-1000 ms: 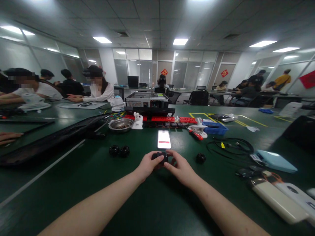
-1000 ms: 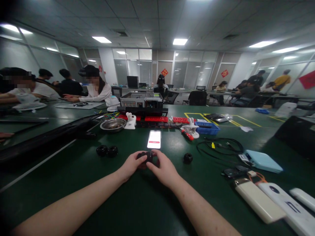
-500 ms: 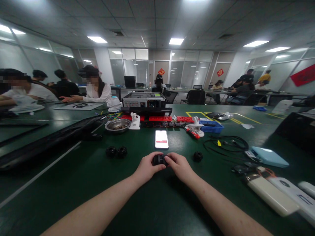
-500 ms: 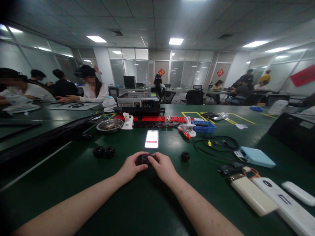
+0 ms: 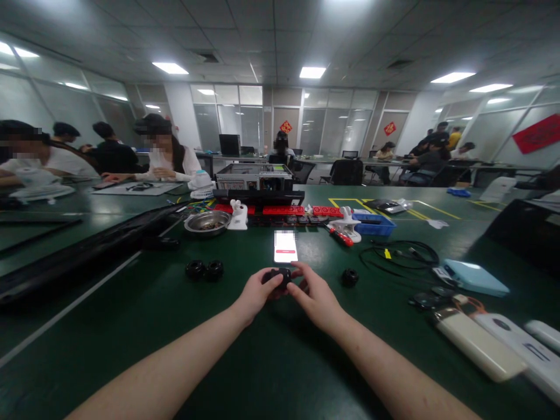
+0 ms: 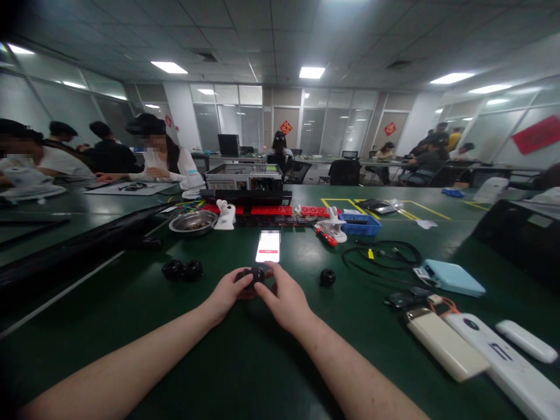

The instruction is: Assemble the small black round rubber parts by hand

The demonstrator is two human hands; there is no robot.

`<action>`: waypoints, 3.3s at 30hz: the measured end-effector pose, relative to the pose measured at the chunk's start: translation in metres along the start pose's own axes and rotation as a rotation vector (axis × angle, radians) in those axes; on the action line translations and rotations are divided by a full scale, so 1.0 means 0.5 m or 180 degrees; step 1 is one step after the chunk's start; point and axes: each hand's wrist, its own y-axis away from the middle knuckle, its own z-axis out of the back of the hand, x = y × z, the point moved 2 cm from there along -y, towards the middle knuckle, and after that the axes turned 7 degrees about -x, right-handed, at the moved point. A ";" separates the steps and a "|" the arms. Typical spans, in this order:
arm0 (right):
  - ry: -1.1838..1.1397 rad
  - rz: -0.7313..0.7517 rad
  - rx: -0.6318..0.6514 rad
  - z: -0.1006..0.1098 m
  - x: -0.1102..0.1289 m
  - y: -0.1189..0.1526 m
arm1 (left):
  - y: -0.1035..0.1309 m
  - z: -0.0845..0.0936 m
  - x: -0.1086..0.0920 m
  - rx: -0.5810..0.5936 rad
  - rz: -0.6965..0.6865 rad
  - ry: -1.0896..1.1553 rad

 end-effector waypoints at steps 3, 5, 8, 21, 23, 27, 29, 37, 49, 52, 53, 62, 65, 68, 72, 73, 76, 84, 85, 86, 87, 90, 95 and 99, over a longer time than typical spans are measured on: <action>0.0147 -0.0188 0.0133 -0.001 -0.007 -0.003 | 0.001 0.003 -0.012 -0.0070 -0.0410 -0.0337; 0.0157 -0.0194 0.0275 -0.004 -0.013 -0.005 | 0.002 0.004 -0.018 -0.0090 -0.0653 -0.0521; 0.0023 -0.0064 0.0198 -0.007 -0.015 -0.006 | 0.006 0.002 -0.023 -0.0013 -0.0802 -0.0576; 0.0005 0.0691 0.0135 0.015 0.001 -0.009 | 0.002 0.000 0.005 0.0326 -0.0002 0.0103; 0.0125 0.0774 0.0253 0.016 0.006 -0.007 | -0.001 0.001 0.011 0.0445 0.0179 0.0243; 0.0068 0.0534 0.0325 0.010 0.004 -0.002 | -0.001 0.002 0.005 0.0325 0.0129 0.0178; -0.0052 0.0293 0.0250 0.007 -0.001 -0.001 | 0.000 0.003 -0.004 0.0145 -0.0048 0.0003; -0.0124 -0.0258 0.0175 0.002 -0.024 -0.015 | 0.005 0.010 -0.022 -0.0240 -0.1275 -0.1345; -0.0132 0.0052 0.0208 0.005 -0.009 -0.012 | 0.007 -0.003 -0.011 0.0230 0.0136 -0.0499; -0.0064 -0.0032 0.0243 0.003 -0.006 -0.010 | 0.001 -0.001 -0.002 0.0229 0.0199 -0.0254; -0.0078 -0.0056 0.0249 0.002 -0.007 -0.010 | 0.000 0.001 -0.002 0.0164 0.0076 -0.0275; -0.0792 -0.0734 0.0501 -0.026 -0.062 -0.020 | 0.027 -0.004 -0.026 0.0270 -0.1561 -0.1727; -0.0837 -0.0730 0.0489 -0.024 -0.059 -0.021 | 0.031 -0.005 -0.026 0.0214 -0.1665 -0.1862; -0.0741 -0.0533 0.0365 -0.016 -0.049 -0.021 | 0.027 -0.004 -0.024 0.0125 -0.1522 -0.1799; -0.0683 -0.0231 0.0205 -0.007 -0.037 -0.019 | 0.010 0.000 -0.011 0.0129 -0.0902 -0.1057; -0.0670 -0.0155 0.0187 -0.005 -0.033 -0.018 | 0.005 0.001 -0.005 0.0194 -0.0624 -0.0731; -0.0479 0.0043 0.0206 -0.004 -0.020 -0.012 | -0.007 0.002 0.012 0.0369 0.0133 -0.0008; -0.0288 0.0007 -0.0028 -0.004 -0.016 -0.010 | 0.011 -0.005 -0.021 0.0020 -0.0665 -0.0668; -0.0211 -0.0090 -0.0099 -0.003 -0.021 -0.013 | 0.014 -0.006 -0.026 -0.0050 -0.0736 -0.0779; -0.0126 -0.0173 -0.0150 -0.002 -0.027 -0.017 | 0.017 -0.006 -0.029 -0.0102 -0.0794 -0.0862; -0.0067 -0.0247 -0.0162 -0.002 -0.033 -0.020 | 0.018 -0.006 -0.030 -0.0139 -0.0856 -0.0925; -0.0175 -0.0406 0.0033 -0.005 -0.046 -0.024 | 0.020 -0.004 -0.028 -0.0069 -0.1144 -0.1175; -0.0331 -0.0363 0.0272 -0.010 -0.049 -0.021 | 0.025 -0.005 -0.024 0.0158 -0.1535 -0.1624; -0.0362 -0.0226 0.0238 -0.005 -0.042 -0.023 | 0.019 -0.003 -0.020 0.0194 -0.1225 -0.1418</action>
